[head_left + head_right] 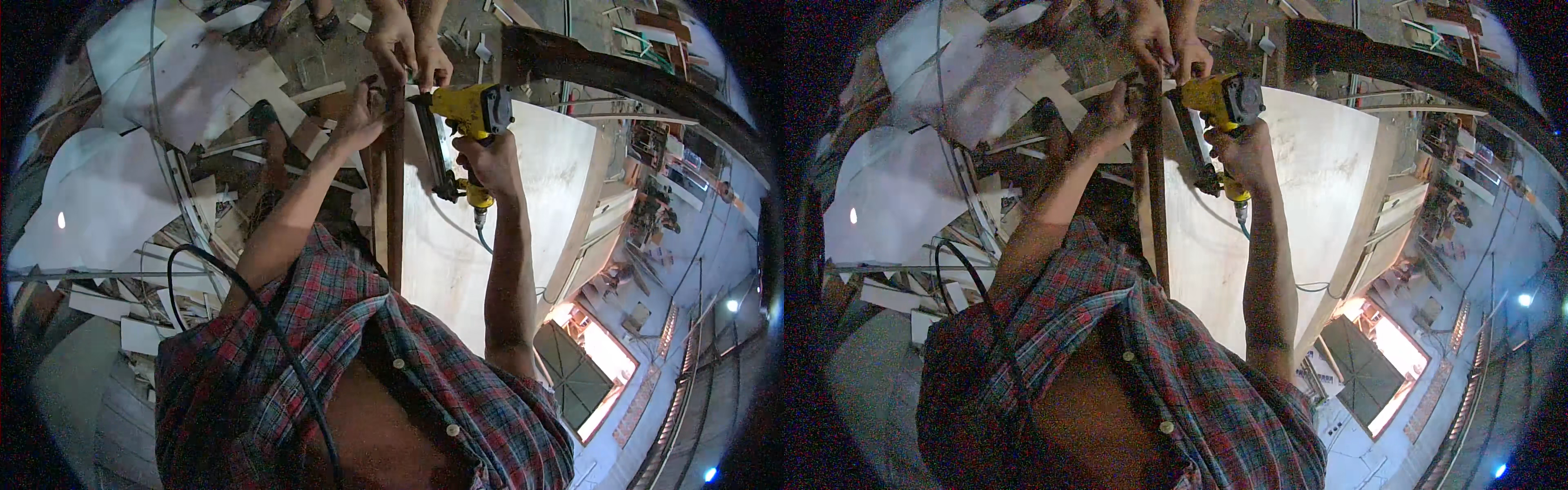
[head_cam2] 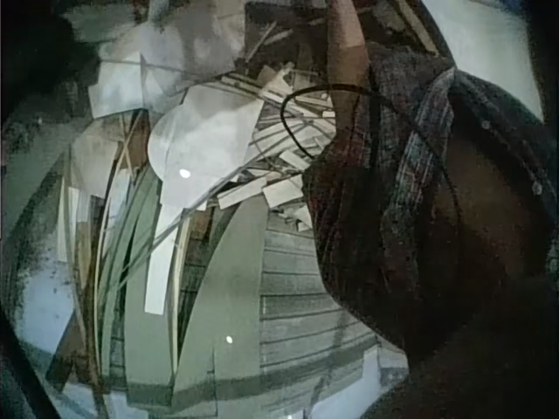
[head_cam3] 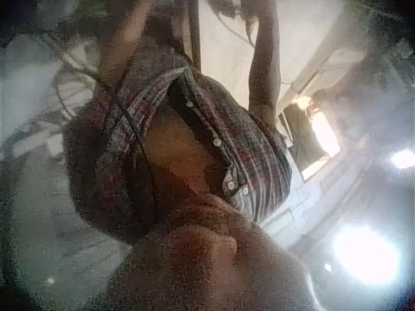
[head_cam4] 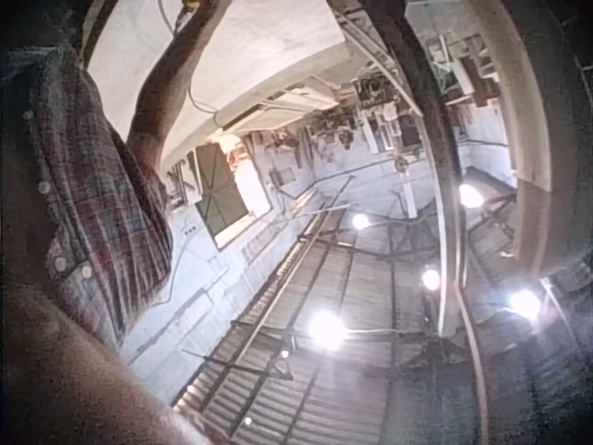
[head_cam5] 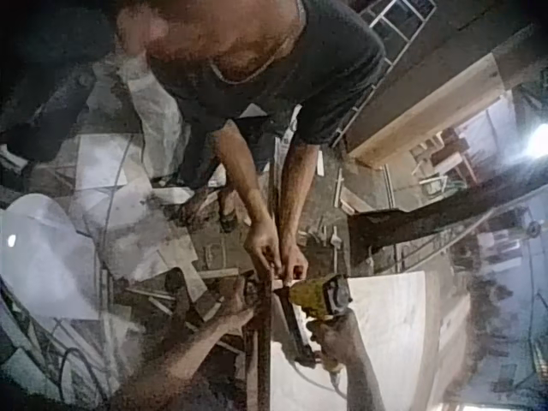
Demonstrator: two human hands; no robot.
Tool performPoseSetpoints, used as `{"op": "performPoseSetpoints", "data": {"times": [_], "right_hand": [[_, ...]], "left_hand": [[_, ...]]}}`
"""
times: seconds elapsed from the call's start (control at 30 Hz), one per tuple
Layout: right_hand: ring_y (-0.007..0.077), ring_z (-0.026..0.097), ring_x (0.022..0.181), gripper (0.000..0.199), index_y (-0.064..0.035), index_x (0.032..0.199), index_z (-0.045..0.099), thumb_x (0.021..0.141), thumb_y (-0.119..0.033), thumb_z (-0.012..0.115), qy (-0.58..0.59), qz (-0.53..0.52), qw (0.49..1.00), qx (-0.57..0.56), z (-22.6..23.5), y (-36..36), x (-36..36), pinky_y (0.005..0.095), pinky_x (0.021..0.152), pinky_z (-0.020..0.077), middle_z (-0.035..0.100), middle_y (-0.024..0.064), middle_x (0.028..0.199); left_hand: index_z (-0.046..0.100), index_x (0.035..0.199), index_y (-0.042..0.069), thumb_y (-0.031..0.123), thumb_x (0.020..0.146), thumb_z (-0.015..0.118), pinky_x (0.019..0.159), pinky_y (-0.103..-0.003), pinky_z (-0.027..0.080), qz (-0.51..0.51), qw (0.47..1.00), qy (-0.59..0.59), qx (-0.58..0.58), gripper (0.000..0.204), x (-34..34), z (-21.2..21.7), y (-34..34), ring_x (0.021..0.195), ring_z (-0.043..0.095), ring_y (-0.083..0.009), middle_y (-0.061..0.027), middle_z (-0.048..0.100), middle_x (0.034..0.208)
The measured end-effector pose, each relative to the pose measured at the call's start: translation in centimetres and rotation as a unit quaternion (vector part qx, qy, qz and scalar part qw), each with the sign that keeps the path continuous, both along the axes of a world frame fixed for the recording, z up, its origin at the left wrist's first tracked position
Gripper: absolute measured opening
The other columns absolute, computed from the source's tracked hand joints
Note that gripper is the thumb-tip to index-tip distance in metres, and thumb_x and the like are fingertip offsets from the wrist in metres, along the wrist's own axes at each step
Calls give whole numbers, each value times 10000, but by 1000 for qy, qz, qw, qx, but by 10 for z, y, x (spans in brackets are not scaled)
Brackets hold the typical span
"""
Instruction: The person builds a piece of furniture by aligning a thin wooden strip against the edge of a large wooden board and securing it using a pneumatic nail gun.
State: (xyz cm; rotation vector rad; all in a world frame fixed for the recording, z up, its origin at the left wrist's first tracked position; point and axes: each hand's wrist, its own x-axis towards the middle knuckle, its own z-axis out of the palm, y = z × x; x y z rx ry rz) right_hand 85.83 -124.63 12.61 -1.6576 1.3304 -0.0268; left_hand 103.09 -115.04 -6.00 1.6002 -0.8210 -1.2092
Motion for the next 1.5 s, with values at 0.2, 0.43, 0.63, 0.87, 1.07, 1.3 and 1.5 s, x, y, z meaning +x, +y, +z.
{"op": "performPoseSetpoints", "data": {"times": [0.2, 0.43, 0.63, 0.87, 1.07, 1.3, 1.5], "right_hand": [[147, 624, 604, 240, 16, 1012, 680, 792, -74, 650, 9, 6, 1000, -15, 10, 5, 12, 294, 570, 511, 682, 82, 782], [168, 639, 624, 301, 16, 1067, 682, 774, -40, 644, 6, 4, 1000, 2, 13, 3, 22, 319, 583, 521, 715, 119, 846], [162, 646, 632, 300, 18, 1066, 681, 778, -53, 639, 17, 13, 1000, -6, 16, 4, 26, 321, 600, 528, 717, 121, 843], [133, 626, 614, 311, 20, 1068, 686, 783, -104, 655, 22, 30, 998, -50, 5, 5, 19, 285, 562, 512, 674, 87, 754], [173, 647, 747, 328, -7, 1085, 682, 765, -66, 644, 47, 28, 998, -9, 11, 7, 22, 329, 676, 515, 713, 112, 878], [176, 649, 744, 328, -13, 1086, 679, 762, -40, 639, 63, 20, 998, -10, 10, 11, 25, 331, 676, 518, 713, 114, 885], [180, 670, 819, 325, 3, 1087, 669, 765, -29, 634, 29, 34, 999, -6, 8, 11, 18, 322, 723, 525, 719, 119, 936]], "left_hand": [[496, 1273, -8, 299, 890, 720, 984, -401, 449, 67, 989, 100, -82, 539, 3, -3, -4, 1128, 574, -265, -144, 610, 1187], [539, 1252, 23, 289, 863, 767, 967, -376, 471, 73, 963, 213, -148, 523, 9, -29, -19, 1093, 590, -211, -106, 628, 1162], [556, 1249, 33, 247, 862, 762, 973, -380, 470, 25, 987, 109, -113, 488, 18, -11, -13, 1106, 590, -205, -95, 627, 1173], [524, 1302, 18, 208, 848, 772, 976, -370, 473, -18, 989, 132, -64, 551, 29, -1, -5, 1120, 588, -208, -109, 613, 1214], [385, 1446, 26, 174, 857, 763, 1021, -386, 484, -41, 991, 124, -29, 716, 31, 18, -1, 1156, 580, -217, -123, 576, 1290], [541, 1348, 41, 314, 899, 718, 965, -344, 498, -46, 991, 110, -59, 554, 28, -14, -10, 1102, 600, -173, -100, 637, 1227], [621, 1253, 32, 380, 880, 732, 866, -311, 513, -8, 974, 204, -95, 522, 29, -36, -24, 977, 630, -136, -79, 691, 1082]]}}
